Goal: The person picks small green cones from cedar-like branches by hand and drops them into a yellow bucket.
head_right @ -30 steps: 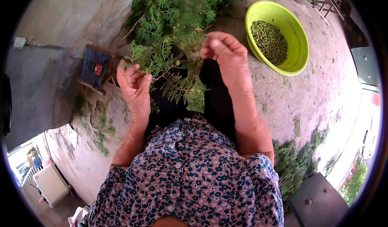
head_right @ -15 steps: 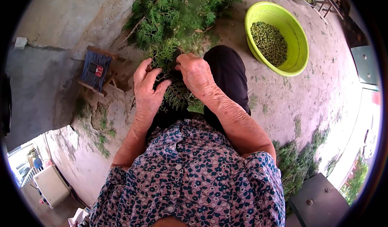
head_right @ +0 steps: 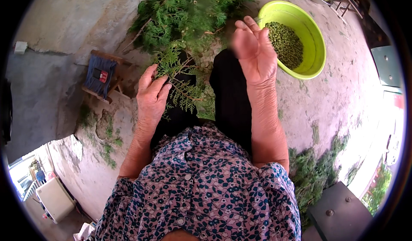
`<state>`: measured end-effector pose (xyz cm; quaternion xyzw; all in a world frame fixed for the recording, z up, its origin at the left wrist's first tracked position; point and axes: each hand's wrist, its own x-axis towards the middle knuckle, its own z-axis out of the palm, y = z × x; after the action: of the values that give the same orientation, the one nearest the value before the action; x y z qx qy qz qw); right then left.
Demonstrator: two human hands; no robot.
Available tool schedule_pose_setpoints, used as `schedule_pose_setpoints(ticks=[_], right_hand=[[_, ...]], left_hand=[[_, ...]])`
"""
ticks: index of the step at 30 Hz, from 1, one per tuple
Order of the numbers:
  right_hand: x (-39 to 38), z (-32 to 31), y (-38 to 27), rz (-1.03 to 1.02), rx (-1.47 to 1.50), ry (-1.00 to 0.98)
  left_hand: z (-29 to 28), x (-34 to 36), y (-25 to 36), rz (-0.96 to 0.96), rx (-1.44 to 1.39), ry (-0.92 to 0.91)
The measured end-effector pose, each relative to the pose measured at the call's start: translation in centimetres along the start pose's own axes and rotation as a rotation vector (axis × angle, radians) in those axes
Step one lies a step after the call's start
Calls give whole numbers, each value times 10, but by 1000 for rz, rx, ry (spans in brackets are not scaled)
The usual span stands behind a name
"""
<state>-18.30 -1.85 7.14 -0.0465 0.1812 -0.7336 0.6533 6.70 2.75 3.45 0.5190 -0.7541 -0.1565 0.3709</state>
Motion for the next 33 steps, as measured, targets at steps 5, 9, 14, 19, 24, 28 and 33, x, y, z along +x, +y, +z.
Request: schedule_pose_setpoints(ticks=[5,9,14,19,24,28,33], right_hand=[[-7,-26,4,30,-661,-152],[-15,-18,14,16,-874,-150],[-14,-19,16,-10,-852,-115],[-16,-14,20,-5,-880,-122],[-20,-12,20,-4,-875,-128],[-27,-13,26,-2,-927,-172],[-37,-3,40,167,-989,-315]], left_hand=[[-2,0,9,-42,-35,18],[-6,3,15,188,262,-52],[-2,-1,43,391,484,-142],[13,3,62,541,495,-158],[14,15,42,258,140,-199],[7,19,35,-16,-286,-113],[0,21,41,-197,-514,-148]])
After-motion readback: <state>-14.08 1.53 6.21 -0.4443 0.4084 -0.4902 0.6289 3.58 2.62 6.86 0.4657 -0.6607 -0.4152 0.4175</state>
